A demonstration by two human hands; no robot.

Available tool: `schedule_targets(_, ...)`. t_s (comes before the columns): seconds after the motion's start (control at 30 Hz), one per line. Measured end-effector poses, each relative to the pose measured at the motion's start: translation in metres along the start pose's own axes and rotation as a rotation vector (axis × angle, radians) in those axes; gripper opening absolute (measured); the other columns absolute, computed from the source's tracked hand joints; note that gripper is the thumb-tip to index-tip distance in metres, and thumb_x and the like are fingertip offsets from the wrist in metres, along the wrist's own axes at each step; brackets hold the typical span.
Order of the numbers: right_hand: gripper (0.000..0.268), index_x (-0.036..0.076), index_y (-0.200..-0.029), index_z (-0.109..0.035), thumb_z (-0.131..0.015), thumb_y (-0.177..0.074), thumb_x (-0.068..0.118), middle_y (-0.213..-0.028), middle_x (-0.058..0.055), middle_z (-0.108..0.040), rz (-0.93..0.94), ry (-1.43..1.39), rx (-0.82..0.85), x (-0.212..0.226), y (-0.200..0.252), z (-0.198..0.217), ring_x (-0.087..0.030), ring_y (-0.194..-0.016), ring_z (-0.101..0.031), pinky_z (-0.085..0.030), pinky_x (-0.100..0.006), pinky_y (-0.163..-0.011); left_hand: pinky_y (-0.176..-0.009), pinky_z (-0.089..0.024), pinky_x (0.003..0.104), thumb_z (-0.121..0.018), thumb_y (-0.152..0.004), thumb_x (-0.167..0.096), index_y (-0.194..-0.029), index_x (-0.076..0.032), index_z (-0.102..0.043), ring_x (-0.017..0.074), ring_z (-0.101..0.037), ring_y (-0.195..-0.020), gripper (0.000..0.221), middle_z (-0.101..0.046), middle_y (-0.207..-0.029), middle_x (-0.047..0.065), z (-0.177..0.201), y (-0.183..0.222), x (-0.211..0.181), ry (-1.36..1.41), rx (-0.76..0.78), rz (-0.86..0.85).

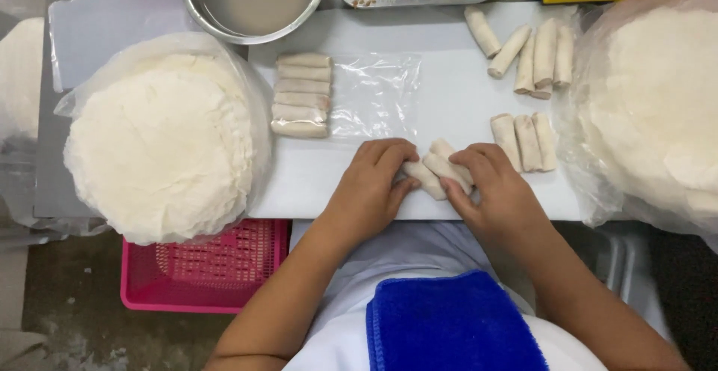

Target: Rolling spring rolls with meat filling and placing them into plastic bags for packaging.

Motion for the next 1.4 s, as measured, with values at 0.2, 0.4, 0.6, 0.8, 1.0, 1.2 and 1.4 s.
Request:
schedule_targets(0.2,0.027,0.013,-0.121,-0.067,-0.060,-0.102,0.031,-0.122,-0.013,-0.060,0.013,-0.014,0.130,0.007,-0.009,-0.006,-0.034,-0.109,-0.070,-0.061,-0.045,-0.085,-0.101,-0.057,0.042,-0.064,-0.095,-0.009,-0.115,-0.006,-0.065,0.0327,-0.067,-0.117,0.020,-0.065,-0.124,0.015,0.013,0.008,-0.014,-0.115,-0.028,-0.051)
schedule_targets(0.4,0.023,0.008,-0.119,-0.071,-0.061,-0.100,0.013,-0.115,-0.016,-0.070,0.073,-0.094,0.131,0.009,-0.013,-0.001,-0.036,-0.116,-0.069,-0.057,-0.045,-0.094,-0.109,-0.051,0.050,-0.072,-0.090,-0.046,-0.124,0.003,-0.056,0.0439,-0.058,-0.127,0.062,-0.054,-0.135,0.030,-0.011,0.015,-0.039,-0.293,-0.178,-0.200)
schedule_targets(0.6,0.020,0.005,-0.119,-0.072,-0.062,-0.101,0.008,-0.109,-0.015,-0.072,0.062,0.154,0.001,-0.014,-0.007,0.002,-0.030,-0.112,-0.070,-0.058,-0.039,-0.095,-0.095,-0.054,0.045,-0.066,-0.091,-0.051,-0.114,-0.001,-0.054,0.0372,-0.061,-0.113,0.057,-0.055,-0.116,0.021,-0.032,0.013,-0.023,-0.433,-0.363,-0.223)
schedule_targets(0.8,0.019,0.007,-0.122,-0.069,-0.065,-0.103,0.009,-0.111,-0.014,-0.067,0.193,0.334,-0.215,-0.005,0.007,0.011,-0.031,-0.109,-0.070,-0.060,-0.038,-0.094,-0.097,-0.055,0.045,-0.073,-0.090,-0.039,-0.119,0.003,-0.049,0.0393,-0.060,-0.116,0.057,-0.053,-0.119,0.024,-0.018,0.013,-0.037,-0.343,-0.344,-0.238)
schedule_targets(1.0,0.017,0.002,-0.114,-0.070,-0.073,-0.097,0.004,-0.105,-0.014,-0.067,0.353,0.226,-0.323,0.029,0.023,0.033,-0.032,-0.100,-0.071,-0.061,-0.039,-0.087,-0.098,-0.059,0.046,-0.080,-0.086,-0.029,-0.124,0.006,-0.041,0.0471,-0.062,-0.120,0.064,-0.047,-0.128,0.030,-0.009,0.027,-0.034,-0.223,-0.246,-0.244)
schedule_targets(1.2,0.025,0.000,-0.116,-0.068,-0.071,-0.093,0.008,-0.102,-0.020,-0.067,0.477,0.144,-0.298,0.057,0.039,-0.007,-0.037,-0.088,-0.069,-0.060,-0.045,-0.076,-0.103,-0.057,0.052,-0.084,-0.080,-0.019,-0.141,0.002,-0.039,0.0497,-0.059,-0.127,0.078,-0.045,-0.139,0.034,-0.017,0.027,-0.033,-0.274,-0.161,-0.276)
schedule_targets(1.4,0.022,0.003,-0.114,-0.073,-0.065,-0.094,0.007,-0.099,-0.016,-0.069,0.416,0.044,-0.237,0.051,0.034,0.007,-0.033,-0.087,-0.070,-0.060,-0.041,-0.078,-0.109,-0.050,0.050,-0.081,-0.080,-0.030,-0.132,0.006,-0.055,0.0432,-0.062,-0.123,0.068,-0.058,-0.126,0.031,-0.021,0.026,-0.036,-0.364,-0.276,-0.337)
Point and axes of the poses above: each hand's wrist, its own y-axis away from the middle knuckle, its own z-axis out of the back of the hand, x = y × z, the point moved 10 cm from there along -y, towards the middle knuckle
